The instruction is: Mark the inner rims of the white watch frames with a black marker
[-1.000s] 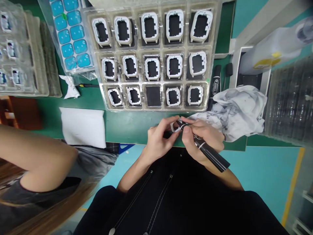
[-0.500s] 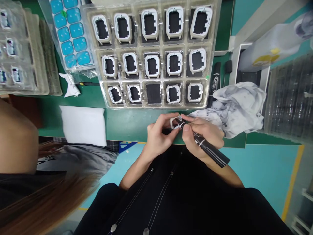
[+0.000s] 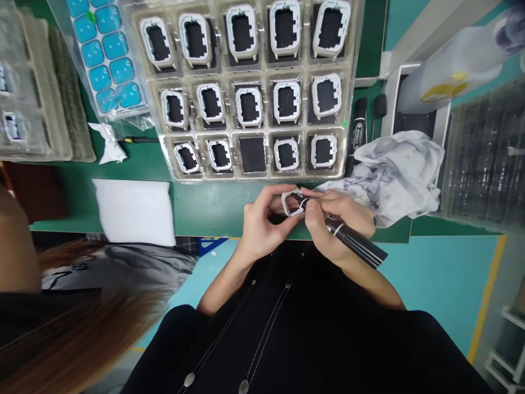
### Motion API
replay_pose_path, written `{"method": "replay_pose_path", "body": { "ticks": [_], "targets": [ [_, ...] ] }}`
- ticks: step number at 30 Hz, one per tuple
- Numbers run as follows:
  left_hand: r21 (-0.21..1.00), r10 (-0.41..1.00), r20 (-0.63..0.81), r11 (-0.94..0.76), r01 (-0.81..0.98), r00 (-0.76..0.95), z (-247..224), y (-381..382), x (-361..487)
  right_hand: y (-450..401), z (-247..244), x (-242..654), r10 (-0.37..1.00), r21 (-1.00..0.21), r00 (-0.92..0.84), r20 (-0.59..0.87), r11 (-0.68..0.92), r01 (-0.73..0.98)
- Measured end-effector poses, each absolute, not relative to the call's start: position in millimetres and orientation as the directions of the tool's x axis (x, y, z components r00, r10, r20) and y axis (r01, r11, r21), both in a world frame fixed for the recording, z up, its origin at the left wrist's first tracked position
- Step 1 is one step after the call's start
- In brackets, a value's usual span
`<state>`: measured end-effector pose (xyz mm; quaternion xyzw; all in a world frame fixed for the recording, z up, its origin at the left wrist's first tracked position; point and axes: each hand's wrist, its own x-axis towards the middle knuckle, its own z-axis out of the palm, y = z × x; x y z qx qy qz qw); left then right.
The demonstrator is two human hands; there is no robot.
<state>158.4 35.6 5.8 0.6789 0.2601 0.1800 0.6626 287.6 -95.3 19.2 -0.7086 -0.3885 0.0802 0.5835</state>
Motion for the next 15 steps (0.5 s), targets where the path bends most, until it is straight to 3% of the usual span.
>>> {"method": "replay_pose_path", "body": {
  "ticks": [15],
  "targets": [
    [0.962, 0.600, 0.013, -0.225, 0.152, 0.800, -1, 33, 152, -82, 5, 281, 0.543, -0.808, 0.681, 0.492, -0.008, 0.589]
  ]
}}
